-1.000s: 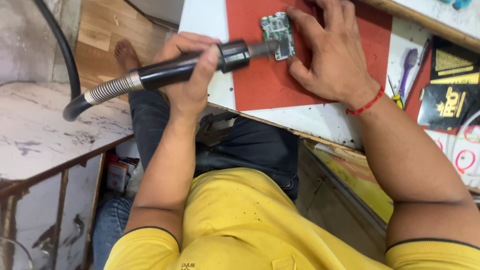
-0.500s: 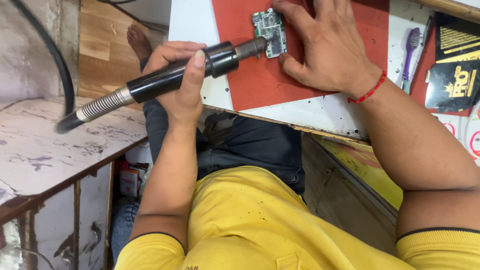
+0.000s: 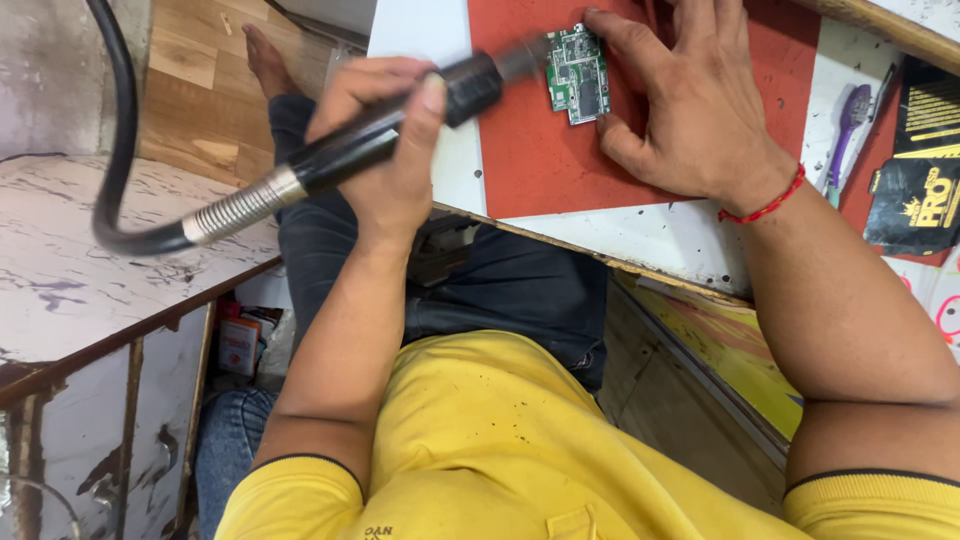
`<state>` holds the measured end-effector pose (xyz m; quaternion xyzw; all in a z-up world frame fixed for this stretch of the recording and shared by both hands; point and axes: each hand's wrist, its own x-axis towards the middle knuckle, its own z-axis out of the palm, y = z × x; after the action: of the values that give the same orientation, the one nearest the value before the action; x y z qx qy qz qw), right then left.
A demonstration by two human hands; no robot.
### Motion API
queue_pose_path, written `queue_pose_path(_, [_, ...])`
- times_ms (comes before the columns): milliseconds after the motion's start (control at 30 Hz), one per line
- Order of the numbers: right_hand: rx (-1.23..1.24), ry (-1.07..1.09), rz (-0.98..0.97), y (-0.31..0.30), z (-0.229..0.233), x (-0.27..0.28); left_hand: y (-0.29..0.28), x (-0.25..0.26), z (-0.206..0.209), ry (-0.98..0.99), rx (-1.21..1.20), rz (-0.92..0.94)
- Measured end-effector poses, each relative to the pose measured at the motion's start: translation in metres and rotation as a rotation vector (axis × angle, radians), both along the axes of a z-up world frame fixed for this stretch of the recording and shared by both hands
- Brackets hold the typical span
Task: The person uses a hot air gun to apply heat to a small green circuit board placed on a red mat. They hold the board steady with their right hand while directing the hot air with their left hand, repeatedly moving the tool across the surface of the board.
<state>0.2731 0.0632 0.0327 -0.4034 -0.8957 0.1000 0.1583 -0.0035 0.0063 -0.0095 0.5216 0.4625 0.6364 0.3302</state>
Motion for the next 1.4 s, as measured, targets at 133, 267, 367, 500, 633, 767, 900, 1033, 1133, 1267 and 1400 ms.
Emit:
queue_pose_path(133, [-0.033,0.018,-0.003,0.0,0.002,-0.002,0.005,-0.007,0.001,0.005,0.034,-0.113])
queue_pose_path(267, [-0.007,0.041,0.028,0.001,0.004,-0.004,0.001,-0.001,-0.001,-0.055,-0.067,0.002])
queue_pose_path(367, [-0.035,0.057,0.012,0.001,0.002,-0.001,0.003,-0.007,0.001,0.105,0.037,-0.123])
queue_pose_path(500, [-0.044,0.052,-0.019,-0.001,-0.006,0.001,-0.001,0.0,0.001,-0.049,0.022,0.018])
queue_pose_path(633, [-0.059,0.039,-0.027,0.0,0.0,-0.003,0.0,-0.006,0.003,-0.07,-0.047,-0.072])
queue_pose_path(767, [0.006,0.054,0.011,0.002,0.01,-0.011,0.002,0.004,0.008,-0.089,-0.075,0.085])
queue_pose_path(900, [-0.011,0.005,-0.036,-0.002,-0.001,-0.007,-0.003,-0.001,0.009,-0.008,-0.061,-0.03])
queue_pose_path(1033, [-0.029,0.081,-0.069,-0.002,-0.01,-0.002,-0.002,-0.004,0.009,-0.101,-0.079,-0.031])
queue_pose_path(1133, [-0.045,0.161,-0.1,0.0,-0.014,0.001,0.002,-0.008,0.006,-0.069,-0.055,-0.113])
queue_pose_path(1267, [-0.114,0.246,-0.068,-0.001,-0.016,0.001,-0.004,0.0,-0.006,-0.096,-0.024,0.024])
queue_pose_path(1400, [-0.062,0.216,0.003,0.006,-0.009,0.003,0.004,-0.004,-0.001,-0.133,-0.007,-0.054])
